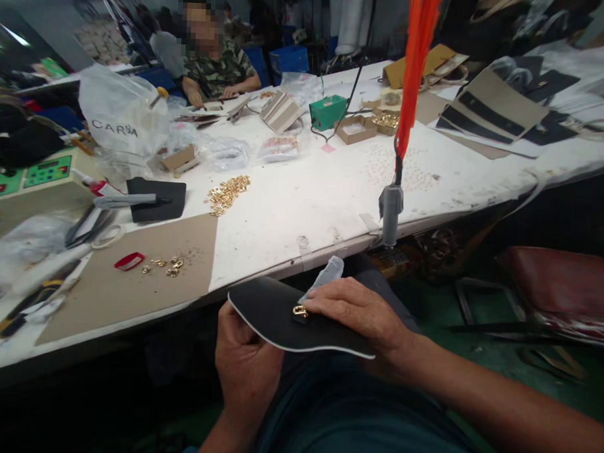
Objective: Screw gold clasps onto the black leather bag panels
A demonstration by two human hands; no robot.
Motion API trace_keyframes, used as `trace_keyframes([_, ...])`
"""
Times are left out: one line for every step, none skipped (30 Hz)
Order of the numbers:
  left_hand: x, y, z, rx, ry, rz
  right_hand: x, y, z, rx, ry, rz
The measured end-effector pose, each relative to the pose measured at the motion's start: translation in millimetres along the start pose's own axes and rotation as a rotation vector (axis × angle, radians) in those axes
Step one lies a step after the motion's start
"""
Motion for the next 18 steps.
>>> trace_keyframes([-5,-3,1.8,0.009,-0.073,-0.084,0,1,0,0.013,-0.013,0.009])
trace_keyframes([-9,-4,2.2,0.027,-0.117,-0.168,-1,2,1,0.024,-0.026,0.015])
trace_keyframes([-14,-5,2.4,0.045,-0.139,-0.246,-2,3,1,0.035,-0.037,0.019])
trace_keyframes([-19,-5,2.1,0.072,-0.142,-0.316,-2,4,1,0.043,-0.047,0.024])
trace_keyframes([-24,-5,0.6,0.119,-0.126,-0.376,-3,5,1,0.052,-0.057,0.027])
trace_keyframes([-30,-4,-2.0,0.183,-0.095,-0.428,-4,5,1,0.059,-0.064,0.030])
trace_keyframes([-36,-3,-5.7,0.268,-0.057,-0.471,-5,6,1,0.064,-0.070,0.033])
trace_keyframes([-42,0,-9.8,0.359,-0.012,-0.506,-5,7,2,0.067,-0.073,0.042])
trace_keyframes([-48,2,-12.9,0.440,0.040,-0.533,-5,7,2,0.068,-0.075,0.052])
trace_keyframes([-53,4,-15.0,0.499,0.086,-0.548,-6,8,3,0.060,-0.073,0.059])
trace_keyframes([-56,6,-16.0,0.529,0.111,-0.553,-6,8,4,0.048,-0.067,0.065])
trace_keyframes([-58,6,-16.8,0.540,0.118,-0.553,-6,8,5,0.031,-0.060,0.066])
trace_keyframes([-59,6,-18.1,0.545,0.117,-0.551,-7,7,6,0.013,-0.056,0.061])
trace_keyframes([-58,6,-20.0,0.545,0.114,-0.544,-7,6,8,-0.009,-0.056,0.055])
trace_keyframes([-57,5,-22.2,0.539,0.108,-0.527,-8,5,9,-0.032,-0.061,0.044])
trace_keyframes([-54,3,-24.7,0.526,0.104,-0.496,-10,4,9,-0.052,-0.076,0.022])
trace_keyframes([-49,0,-27.2,0.509,0.105,-0.445,-15,2,9,-0.064,-0.102,-0.026])
trace_keyframes([-43,-4,-30.3,0.496,0.113,-0.374,-24,1,8,-0.070,-0.144,-0.111])
Point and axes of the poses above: each hand's wrist, its own y-axis away from the middle knuckle, its own z-axis out of the back of the hand, x = y × z, the point moved 8 cm from there along -y, towards the middle knuckle, and after that the axes turned 10 degrees about x, right-handed, at the moved point
